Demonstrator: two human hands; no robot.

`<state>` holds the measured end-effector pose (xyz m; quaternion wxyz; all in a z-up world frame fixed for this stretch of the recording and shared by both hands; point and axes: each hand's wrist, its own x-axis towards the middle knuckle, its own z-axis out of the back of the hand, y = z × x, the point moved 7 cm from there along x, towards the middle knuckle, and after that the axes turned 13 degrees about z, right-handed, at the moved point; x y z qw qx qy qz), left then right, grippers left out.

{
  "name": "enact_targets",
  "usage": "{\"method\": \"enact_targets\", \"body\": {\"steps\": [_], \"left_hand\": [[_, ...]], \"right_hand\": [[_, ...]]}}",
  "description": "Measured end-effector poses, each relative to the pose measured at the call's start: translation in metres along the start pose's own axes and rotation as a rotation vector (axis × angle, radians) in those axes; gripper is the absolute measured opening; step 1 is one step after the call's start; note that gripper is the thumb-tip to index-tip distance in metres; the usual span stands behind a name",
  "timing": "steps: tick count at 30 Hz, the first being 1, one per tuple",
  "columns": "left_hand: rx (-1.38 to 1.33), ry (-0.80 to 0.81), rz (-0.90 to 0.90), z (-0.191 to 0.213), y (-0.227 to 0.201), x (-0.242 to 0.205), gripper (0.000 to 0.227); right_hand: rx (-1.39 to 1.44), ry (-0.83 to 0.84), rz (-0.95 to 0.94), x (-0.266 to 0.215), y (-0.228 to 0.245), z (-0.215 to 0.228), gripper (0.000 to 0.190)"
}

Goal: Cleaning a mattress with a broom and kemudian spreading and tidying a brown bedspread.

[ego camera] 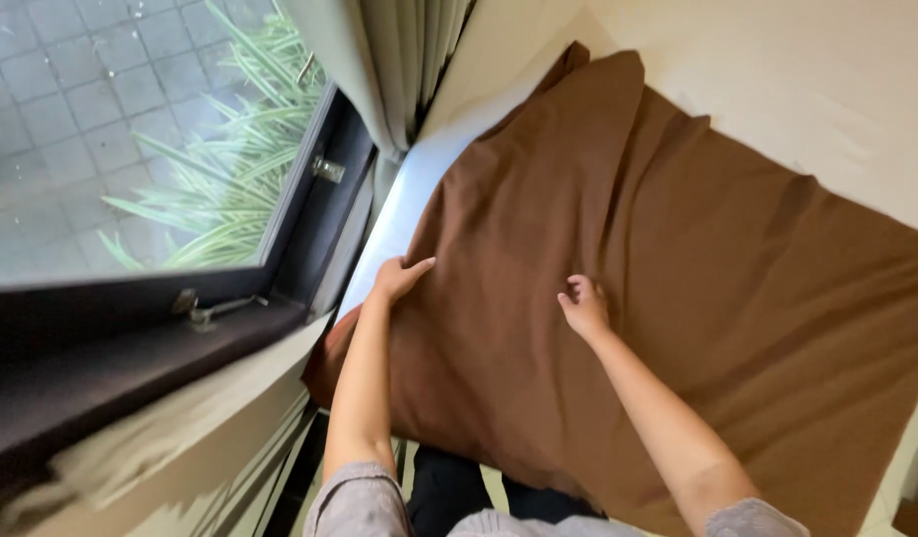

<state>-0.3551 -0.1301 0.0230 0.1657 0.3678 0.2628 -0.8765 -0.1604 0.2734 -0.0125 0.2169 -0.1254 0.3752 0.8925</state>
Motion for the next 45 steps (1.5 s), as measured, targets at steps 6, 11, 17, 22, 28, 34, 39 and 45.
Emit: {"method": "enact_targets", "body": {"steps": [6, 11, 17, 22, 28, 34, 39, 45], "left_hand": [[-0.434, 0.526, 0.23, -0.027, -0.089, 0.026, 0.094], [-0.64, 0.585, 0.175, -0.059, -0.168, 0.089, 0.092], [-0.952, 0.888, 0.1, -0.075, -0.294, 0.12, 0.066], [-0.48, 0.629, -0.283, -0.093, -0.373, 0.159, 0.039], [-0.014, -0.218, -0.426, -0.084, -0.438, 0.184, 0.023], [0.136, -0.395, -0.618, -0.094, -0.499, 0.153, 0.045], [0.431, -0.327, -0.506, -0.128, -0.516, 0.201, 0.027], [0.277, -0.39, -0.303, -0.118, -0.489, 0.261, 0.018]], "right_hand": [[-0.464, 0.087, -0.186, 0.036, 0.027, 0.045, 0.114], [-0.409, 0.344, -0.322, 0.062, 0.025, 0.05, 0.148], [-0.409, 0.487, -0.429, 0.074, 0.023, 0.052, 0.167], [-0.427, 0.585, -0.468, 0.074, 0.027, 0.054, 0.165], [-0.419, 0.556, -0.481, 0.077, 0.031, 0.055, 0.165], [-0.434, 0.604, -0.492, 0.078, 0.023, 0.048, 0.165], [-0.456, 0.66, -0.514, 0.076, 0.02, 0.047, 0.166], [-0.453, 0.662, -0.503, 0.077, 0.021, 0.047, 0.165]]}}
